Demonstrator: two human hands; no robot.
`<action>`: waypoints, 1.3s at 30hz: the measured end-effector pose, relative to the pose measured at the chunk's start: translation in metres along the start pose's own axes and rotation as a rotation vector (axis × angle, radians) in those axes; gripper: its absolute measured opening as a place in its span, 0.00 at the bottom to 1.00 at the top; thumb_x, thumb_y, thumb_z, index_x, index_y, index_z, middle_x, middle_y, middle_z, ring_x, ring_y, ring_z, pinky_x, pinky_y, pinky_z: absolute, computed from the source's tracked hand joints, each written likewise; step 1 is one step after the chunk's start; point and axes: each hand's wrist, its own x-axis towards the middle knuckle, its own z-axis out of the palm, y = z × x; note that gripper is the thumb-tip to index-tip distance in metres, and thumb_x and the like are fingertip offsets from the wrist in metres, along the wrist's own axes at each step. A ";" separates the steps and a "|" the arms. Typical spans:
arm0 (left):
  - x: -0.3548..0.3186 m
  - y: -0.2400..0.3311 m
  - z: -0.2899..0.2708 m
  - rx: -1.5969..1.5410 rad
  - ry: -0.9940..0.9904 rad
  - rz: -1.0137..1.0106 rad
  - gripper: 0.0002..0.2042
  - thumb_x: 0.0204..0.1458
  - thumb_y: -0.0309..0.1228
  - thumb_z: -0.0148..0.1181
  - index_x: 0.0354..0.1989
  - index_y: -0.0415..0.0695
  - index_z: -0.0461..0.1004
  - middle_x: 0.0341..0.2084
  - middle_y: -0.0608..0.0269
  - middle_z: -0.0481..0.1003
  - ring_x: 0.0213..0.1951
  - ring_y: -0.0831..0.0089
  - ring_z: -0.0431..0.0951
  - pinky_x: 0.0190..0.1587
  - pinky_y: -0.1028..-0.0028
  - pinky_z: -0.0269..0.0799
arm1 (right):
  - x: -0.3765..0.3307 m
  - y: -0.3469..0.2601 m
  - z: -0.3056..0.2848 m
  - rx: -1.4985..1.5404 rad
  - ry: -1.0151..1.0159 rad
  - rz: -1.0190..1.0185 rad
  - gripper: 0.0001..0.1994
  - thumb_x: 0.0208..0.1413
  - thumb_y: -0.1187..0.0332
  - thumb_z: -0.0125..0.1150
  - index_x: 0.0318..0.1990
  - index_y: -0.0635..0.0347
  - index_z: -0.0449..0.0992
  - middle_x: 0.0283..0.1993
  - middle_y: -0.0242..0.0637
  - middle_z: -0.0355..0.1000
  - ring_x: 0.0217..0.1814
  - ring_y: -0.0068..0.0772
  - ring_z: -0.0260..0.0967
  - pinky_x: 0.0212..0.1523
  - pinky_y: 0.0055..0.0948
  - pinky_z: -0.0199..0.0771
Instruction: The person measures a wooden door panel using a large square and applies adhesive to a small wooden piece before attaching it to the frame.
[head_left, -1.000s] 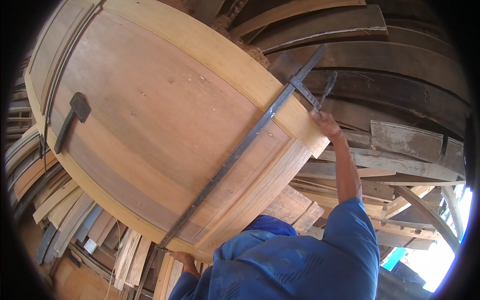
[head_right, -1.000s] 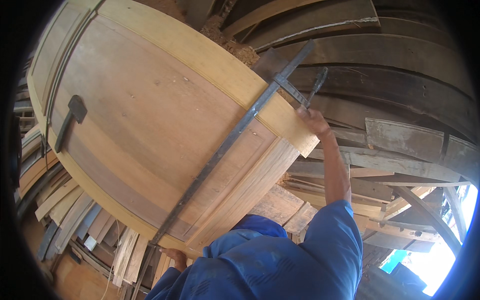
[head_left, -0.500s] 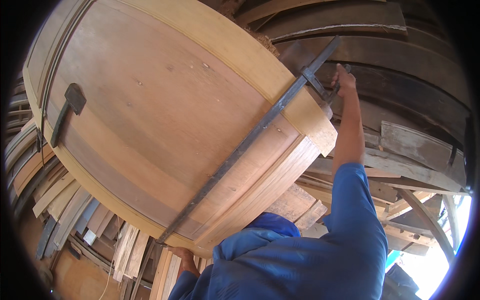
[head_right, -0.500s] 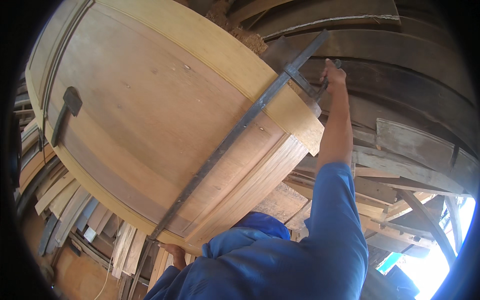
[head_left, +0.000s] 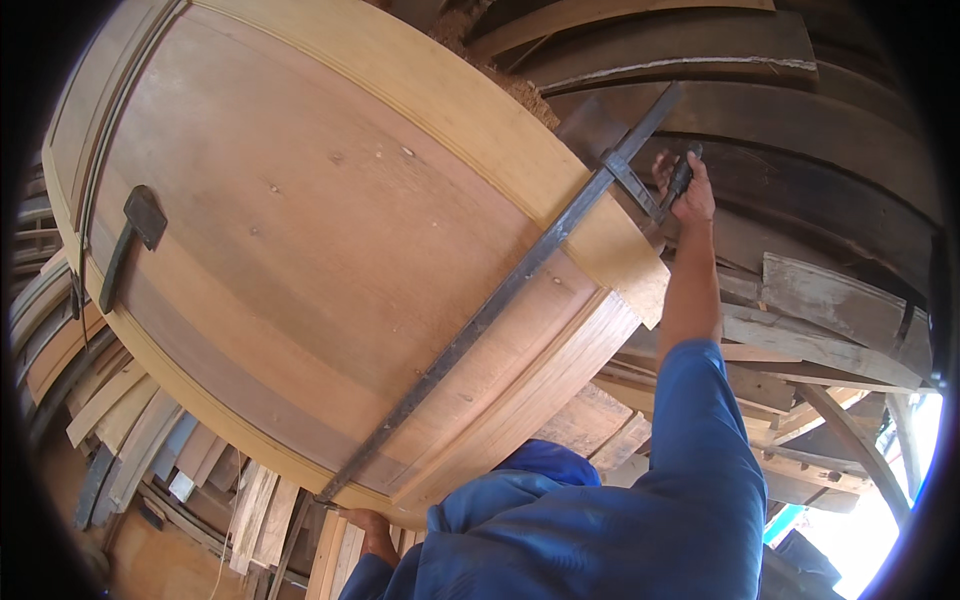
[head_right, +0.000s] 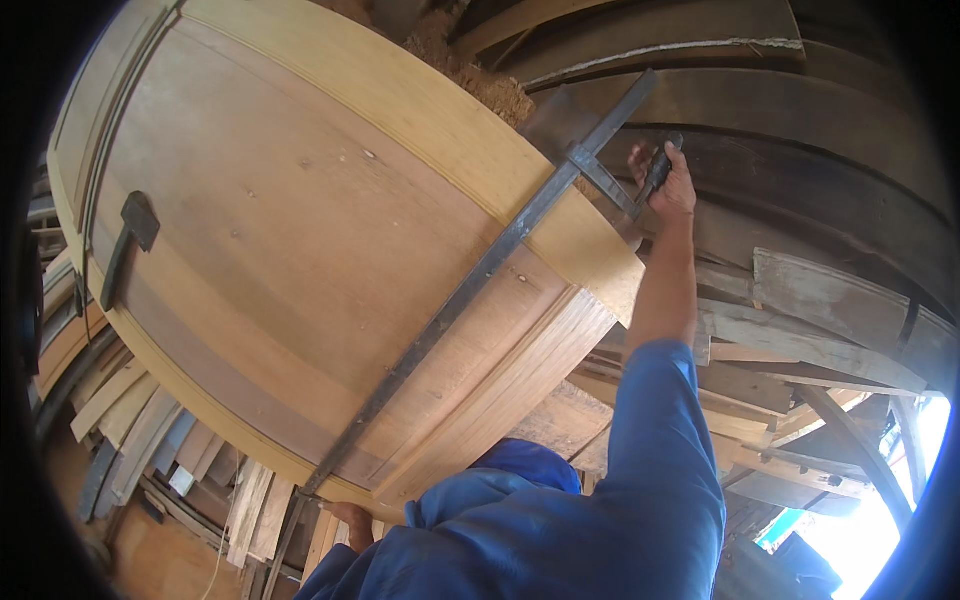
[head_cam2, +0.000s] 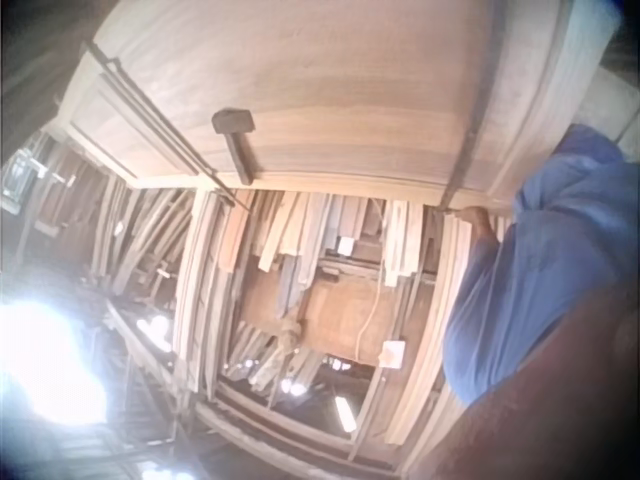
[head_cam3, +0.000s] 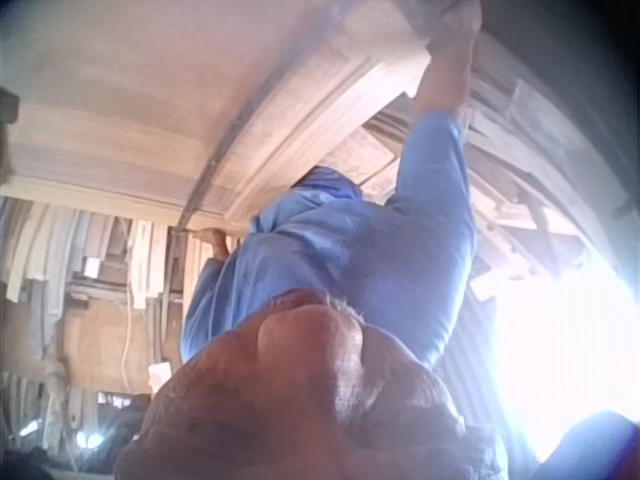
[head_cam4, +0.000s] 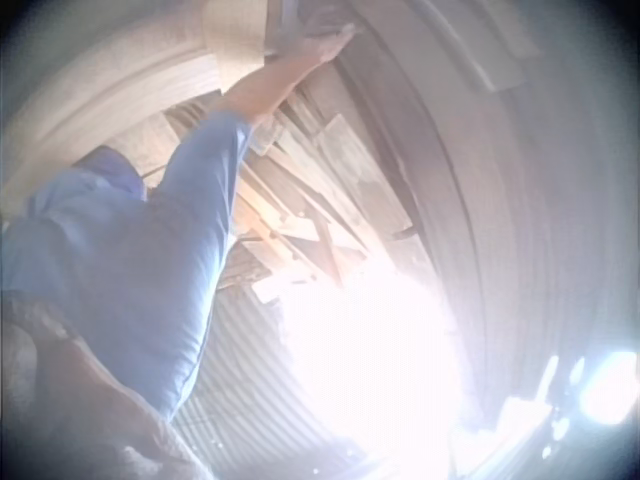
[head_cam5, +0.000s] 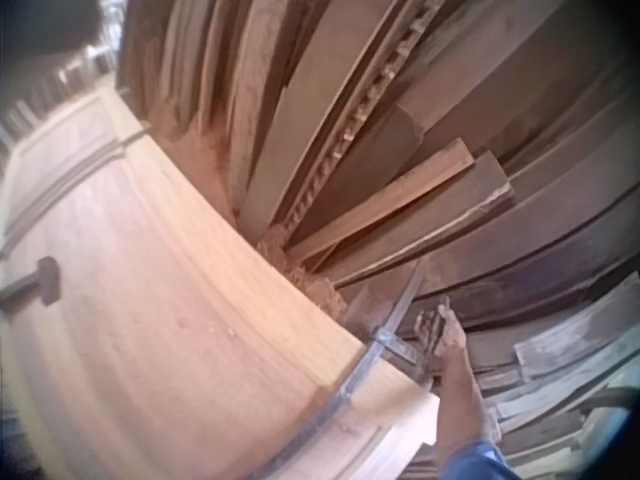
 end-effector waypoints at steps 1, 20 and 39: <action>0.004 -0.002 -0.004 -0.087 -0.012 -0.020 0.22 0.68 0.45 0.39 0.55 0.38 0.68 0.48 0.50 0.75 0.47 0.59 0.77 0.48 0.61 0.76 | 0.005 0.001 -0.010 -0.045 -0.031 0.015 0.10 0.60 0.62 0.61 0.38 0.59 0.73 0.31 0.34 0.72 0.31 0.25 0.69 0.29 0.27 0.72; 0.041 -0.035 -0.023 -0.092 -0.189 -0.006 0.31 0.68 0.53 0.26 0.61 0.38 0.65 0.55 0.52 0.71 0.53 0.57 0.74 0.56 0.61 0.71 | -0.087 0.043 0.088 -1.825 -0.169 -0.418 0.43 0.54 0.36 0.57 0.60 0.73 0.66 0.57 0.64 0.69 0.64 0.59 0.66 0.64 0.42 0.63; 0.034 -0.023 -0.017 -0.105 -0.090 -0.051 0.26 0.68 0.50 0.33 0.59 0.42 0.65 0.55 0.54 0.70 0.54 0.58 0.73 0.56 0.59 0.70 | 0.010 -0.018 0.011 0.016 -0.090 -0.006 0.21 0.60 0.60 0.62 0.55 0.65 0.70 0.37 0.33 0.72 0.30 0.23 0.65 0.31 0.25 0.70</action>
